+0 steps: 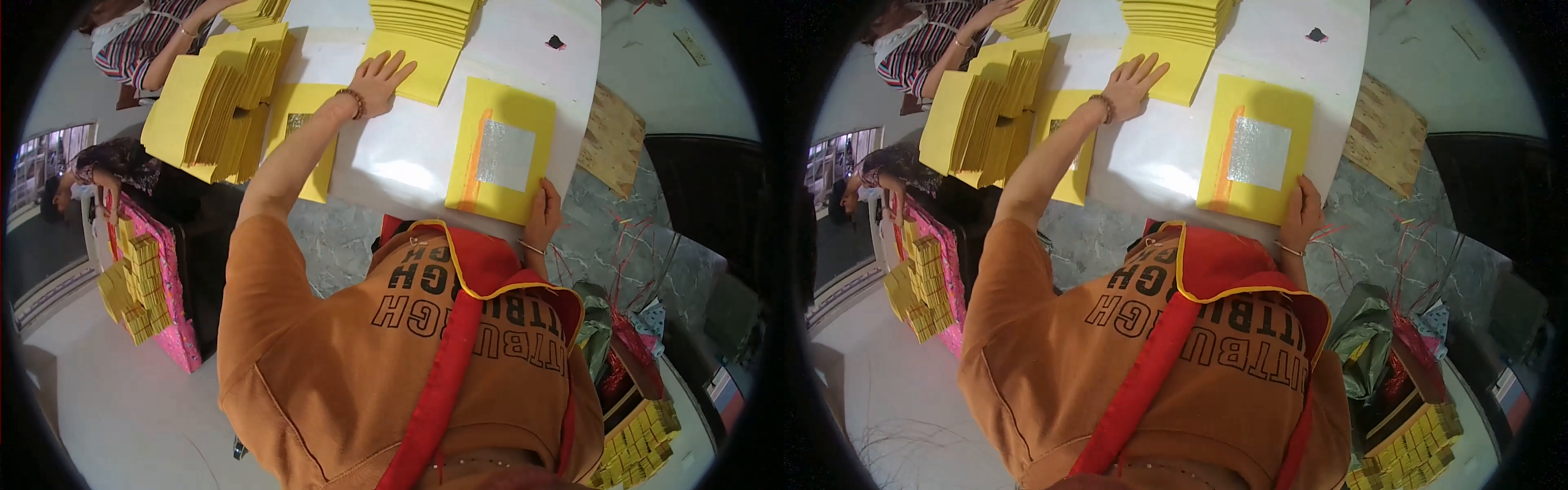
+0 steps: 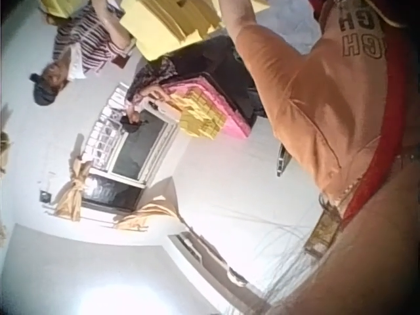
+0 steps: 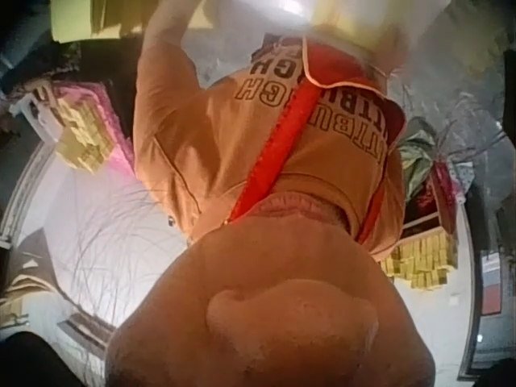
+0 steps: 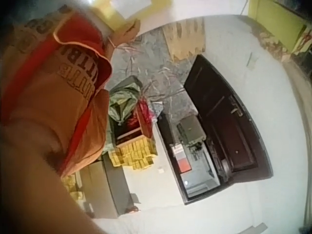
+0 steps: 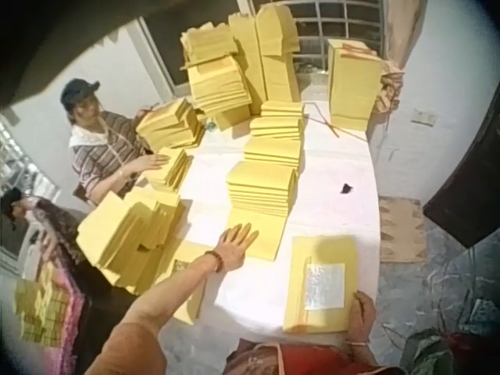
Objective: Sorting and stacking yellow paper sheets with silver foil squares.
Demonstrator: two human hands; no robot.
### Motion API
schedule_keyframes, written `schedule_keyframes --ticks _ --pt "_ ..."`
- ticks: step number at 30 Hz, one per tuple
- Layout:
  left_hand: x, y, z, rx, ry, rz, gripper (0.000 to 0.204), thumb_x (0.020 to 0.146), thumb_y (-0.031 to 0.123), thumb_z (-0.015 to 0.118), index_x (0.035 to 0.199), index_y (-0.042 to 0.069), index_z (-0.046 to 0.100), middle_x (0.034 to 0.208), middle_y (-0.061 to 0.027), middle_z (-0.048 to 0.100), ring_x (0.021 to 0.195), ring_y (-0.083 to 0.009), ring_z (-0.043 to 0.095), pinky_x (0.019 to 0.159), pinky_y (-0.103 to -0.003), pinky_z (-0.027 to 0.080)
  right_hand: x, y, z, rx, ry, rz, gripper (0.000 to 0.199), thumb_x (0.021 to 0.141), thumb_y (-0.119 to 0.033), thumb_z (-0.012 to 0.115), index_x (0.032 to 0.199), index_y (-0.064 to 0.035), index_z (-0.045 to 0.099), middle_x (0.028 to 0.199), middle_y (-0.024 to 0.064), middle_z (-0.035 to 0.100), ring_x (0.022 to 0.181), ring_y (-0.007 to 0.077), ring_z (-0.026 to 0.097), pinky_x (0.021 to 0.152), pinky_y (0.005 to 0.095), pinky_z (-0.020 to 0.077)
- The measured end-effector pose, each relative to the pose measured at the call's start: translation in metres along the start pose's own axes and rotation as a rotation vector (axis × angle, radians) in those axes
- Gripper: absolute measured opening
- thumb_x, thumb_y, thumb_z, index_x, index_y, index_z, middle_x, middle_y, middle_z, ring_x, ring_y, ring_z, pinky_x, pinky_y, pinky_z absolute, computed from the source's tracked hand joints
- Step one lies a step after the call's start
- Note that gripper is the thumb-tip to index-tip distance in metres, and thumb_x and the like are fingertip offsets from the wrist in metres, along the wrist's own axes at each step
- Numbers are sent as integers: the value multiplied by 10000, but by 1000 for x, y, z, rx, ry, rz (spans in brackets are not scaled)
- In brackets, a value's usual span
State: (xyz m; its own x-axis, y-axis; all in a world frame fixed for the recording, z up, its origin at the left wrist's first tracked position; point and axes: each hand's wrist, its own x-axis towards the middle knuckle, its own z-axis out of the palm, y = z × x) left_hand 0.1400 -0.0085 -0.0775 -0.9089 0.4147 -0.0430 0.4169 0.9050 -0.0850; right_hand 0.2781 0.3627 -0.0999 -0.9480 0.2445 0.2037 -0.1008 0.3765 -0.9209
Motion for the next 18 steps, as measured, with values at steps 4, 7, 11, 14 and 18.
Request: schedule_keyframes --ticks 4,7,11,14,18 --pt "3 6 -18 67 -136 20 666 827 194 456 1425 177 165 1465 -115 192 1334 -318 202 1067 -467 192 1 2 -8 175 8 91 260 850 -95 550 1090 2 568 1085 107 597 999 226 555 897 334 407" --pt "2 9 -29 22 -73 28 656 829 226 448 1422 167 175 1467 -117 186 1335 -319 201 1066 -474 196 2 5 -16 134 -44 50 281 834 -109 575 1095 -7 568 1099 100 587 1054 231 523 934 338 376" --pt "-9 34 -46 -90 101 63 687 779 164 553 1396 168 251 1427 -124 263 1281 -324 300 1024 -468 276 8 -3 -20 26 -175 -98 267 808 -105 598 1065 -32 594 1080 99 596 1062 233 518 935 331 370" --pt "-20 93 -58 -366 70 138 536 768 168 597 1278 128 439 1309 -119 417 1148 -298 427 929 -460 350 12 1 -17 -123 -192 -223 246 799 -107 609 1036 -42 614 1041 101 612 1013 225 549 892 324 404" --pt "-60 165 -59 -426 263 362 391 763 270 628 1103 84 575 1128 -98 543 1004 -249 494 817 -383 410 12 14 -13 58 -244 21 220 864 -110 573 1064 -22 600 1073 50 594 994 123 534 893 263 402"
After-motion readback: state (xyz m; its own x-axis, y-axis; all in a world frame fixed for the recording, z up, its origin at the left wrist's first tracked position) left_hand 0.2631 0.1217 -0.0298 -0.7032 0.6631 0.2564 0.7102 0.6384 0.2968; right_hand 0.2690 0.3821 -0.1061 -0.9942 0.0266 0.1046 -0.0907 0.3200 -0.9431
